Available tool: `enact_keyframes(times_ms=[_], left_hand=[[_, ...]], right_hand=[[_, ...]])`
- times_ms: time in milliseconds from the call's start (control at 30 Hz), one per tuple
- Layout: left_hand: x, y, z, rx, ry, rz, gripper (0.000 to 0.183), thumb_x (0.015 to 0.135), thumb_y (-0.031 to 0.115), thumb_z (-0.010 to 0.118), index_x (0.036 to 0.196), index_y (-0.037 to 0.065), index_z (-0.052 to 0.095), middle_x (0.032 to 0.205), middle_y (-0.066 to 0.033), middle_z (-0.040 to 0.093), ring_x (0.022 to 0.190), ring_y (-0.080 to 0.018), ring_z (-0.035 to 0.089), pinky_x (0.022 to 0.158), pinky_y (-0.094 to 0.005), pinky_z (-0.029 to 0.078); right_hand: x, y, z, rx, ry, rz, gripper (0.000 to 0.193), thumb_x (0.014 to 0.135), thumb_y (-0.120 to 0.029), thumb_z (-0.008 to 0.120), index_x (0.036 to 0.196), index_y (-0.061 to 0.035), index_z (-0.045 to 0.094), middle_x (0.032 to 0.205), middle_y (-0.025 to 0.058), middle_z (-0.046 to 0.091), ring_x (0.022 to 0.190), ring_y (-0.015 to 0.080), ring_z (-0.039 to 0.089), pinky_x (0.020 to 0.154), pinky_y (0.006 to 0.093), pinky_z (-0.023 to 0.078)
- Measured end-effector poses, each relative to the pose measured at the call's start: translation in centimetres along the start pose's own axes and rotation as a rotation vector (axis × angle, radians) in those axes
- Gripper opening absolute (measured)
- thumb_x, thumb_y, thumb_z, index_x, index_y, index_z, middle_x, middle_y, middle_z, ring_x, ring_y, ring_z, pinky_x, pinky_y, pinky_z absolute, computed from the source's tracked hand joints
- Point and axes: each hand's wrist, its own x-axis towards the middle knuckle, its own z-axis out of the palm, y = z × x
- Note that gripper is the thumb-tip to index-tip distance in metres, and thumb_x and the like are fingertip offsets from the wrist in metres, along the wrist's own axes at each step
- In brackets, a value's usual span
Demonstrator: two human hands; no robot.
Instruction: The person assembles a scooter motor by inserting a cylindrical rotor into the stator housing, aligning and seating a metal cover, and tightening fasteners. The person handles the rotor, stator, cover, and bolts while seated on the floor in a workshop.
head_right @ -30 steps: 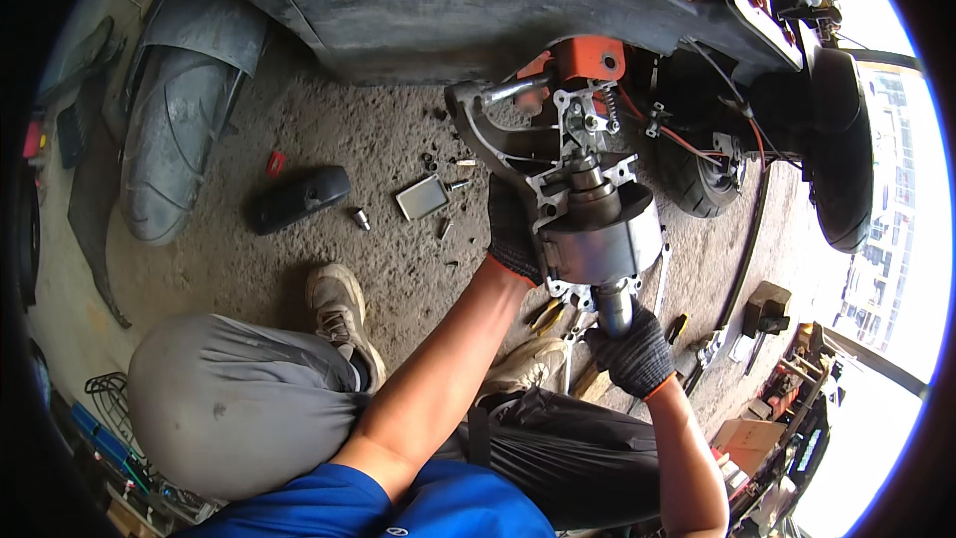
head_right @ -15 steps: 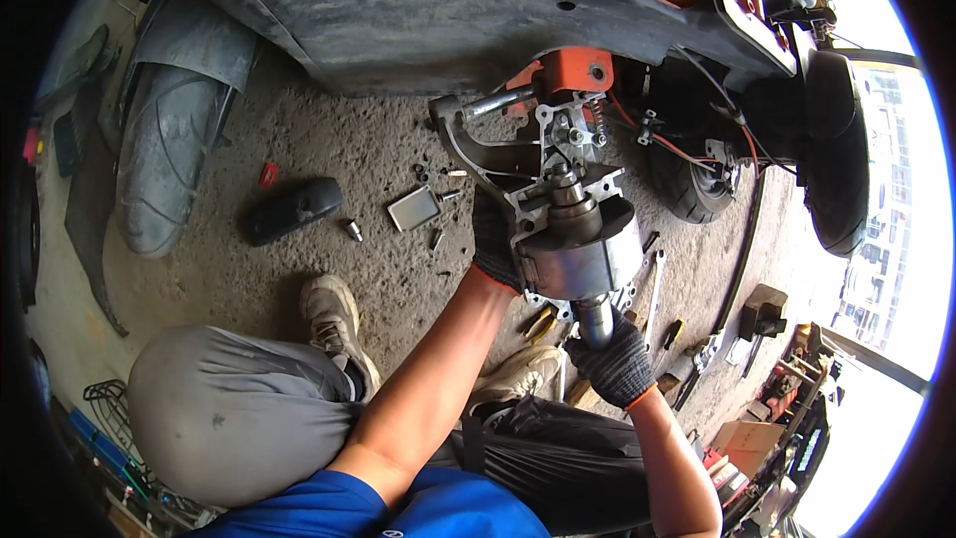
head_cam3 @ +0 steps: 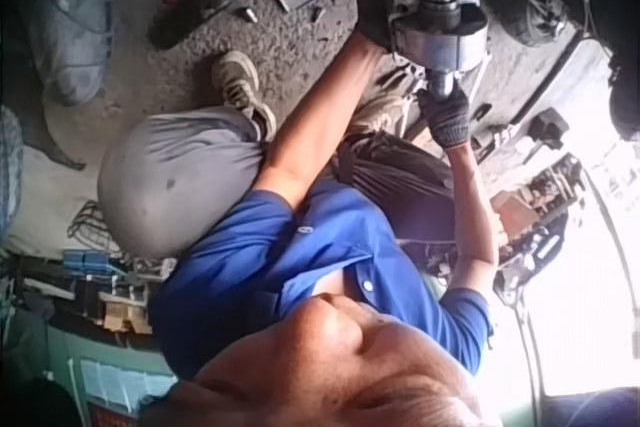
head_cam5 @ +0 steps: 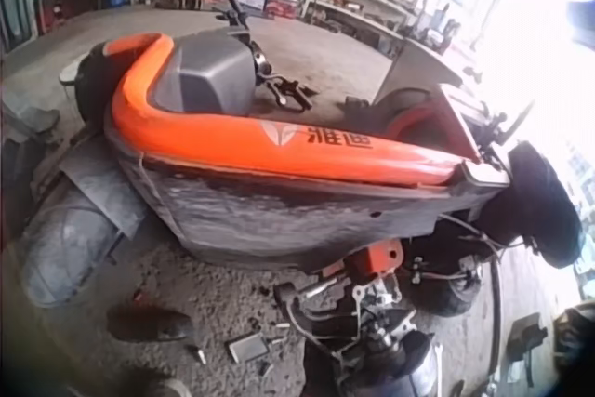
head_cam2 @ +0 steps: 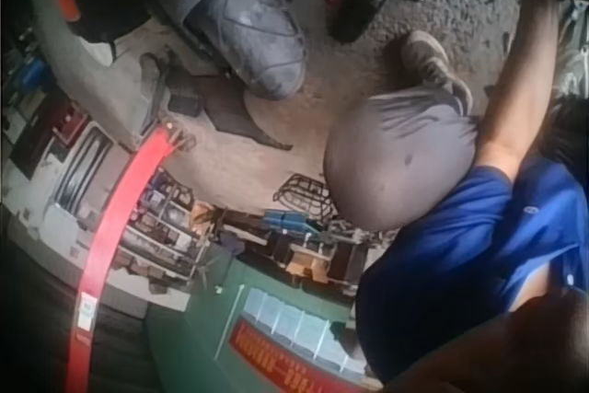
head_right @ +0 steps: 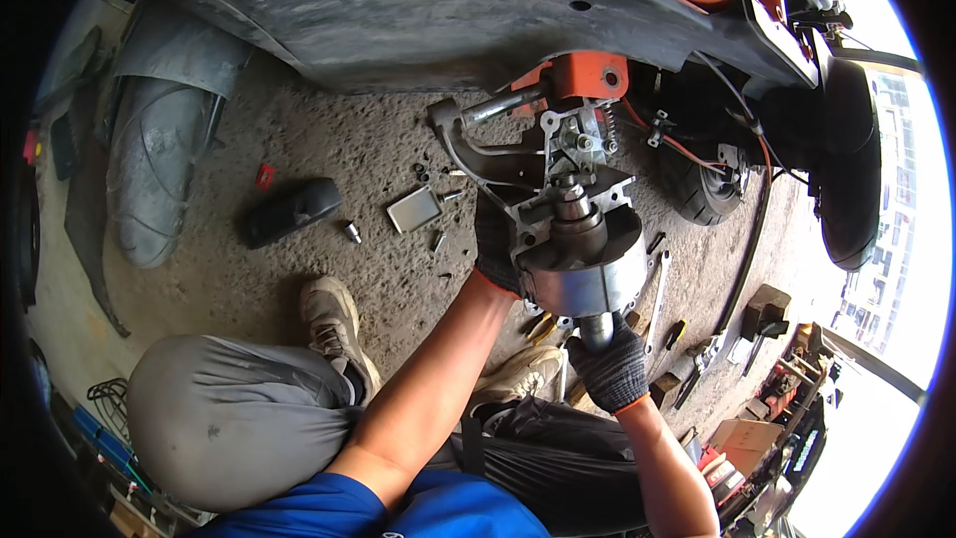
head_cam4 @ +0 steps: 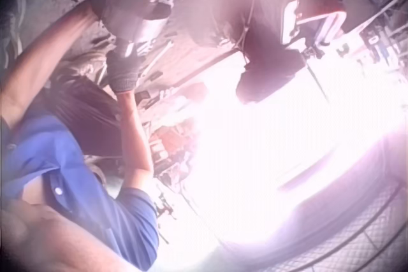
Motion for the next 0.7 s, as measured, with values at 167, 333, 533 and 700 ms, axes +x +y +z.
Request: enact_keyframes(times_ms=[167,333,533,700], left_hand=[[-0.1,0.0,-2.2,-0.072,0.025,0.127,0.056,0.103,0.051,0.047,0.131,0.004,0.058,0.123,-0.0152,0.068,0.108,-0.0289,0.068,0.098,-0.0465,0.057],[0.2,0.7,-2.7,-0.140,0.069,0.087,0.062,0.102,0.051,0.050,0.139,0.001,0.054,0.129,-0.0215,0.064,0.112,-0.0350,0.066,0.100,-0.0520,0.053],[0.0,0.9,-4.0,-0.243,-0.041,0.008,0.061,0.103,0.049,0.048,0.140,0.000,0.054,0.132,-0.0229,0.063,0.116,-0.0357,0.065,0.104,-0.0516,0.051],[-0.4,0.8,-6.1,-0.191,0.017,0.074,0.061,0.105,0.049,0.045,0.143,0.002,0.051,0.140,-0.0202,0.060,0.123,-0.0338,0.062,0.109,-0.0498,0.049]], right_hand=[[0.7,0.7,-0.8,0.018,-0.139,0.125,0.034,0.081,-0.016,0.080,0.108,-0.0014,0.065,0.087,0.0094,0.073,0.074,0.0156,0.066,0.069,0.0355,0.056],[1.0,2.3,-0.4,0.018,-0.122,0.032,0.037,0.079,-0.021,0.083,0.105,-0.0010,0.066,0.085,0.0161,0.074,0.075,0.0279,0.072,0.070,0.0401,0.057],[1.1,0.7,-0.1,-0.086,-0.045,-0.006,0.033,0.080,-0.020,0.081,0.104,-0.0013,0.067,0.085,0.0185,0.074,0.078,0.0312,0.074,0.069,0.0406,0.057],[1.5,0.2,-0.5,-0.033,-0.155,-0.014,0.027,0.082,-0.017,0.080,0.102,-0.0032,0.068,0.086,0.0107,0.074,0.077,0.0207,0.070,0.071,0.0376,0.056]])
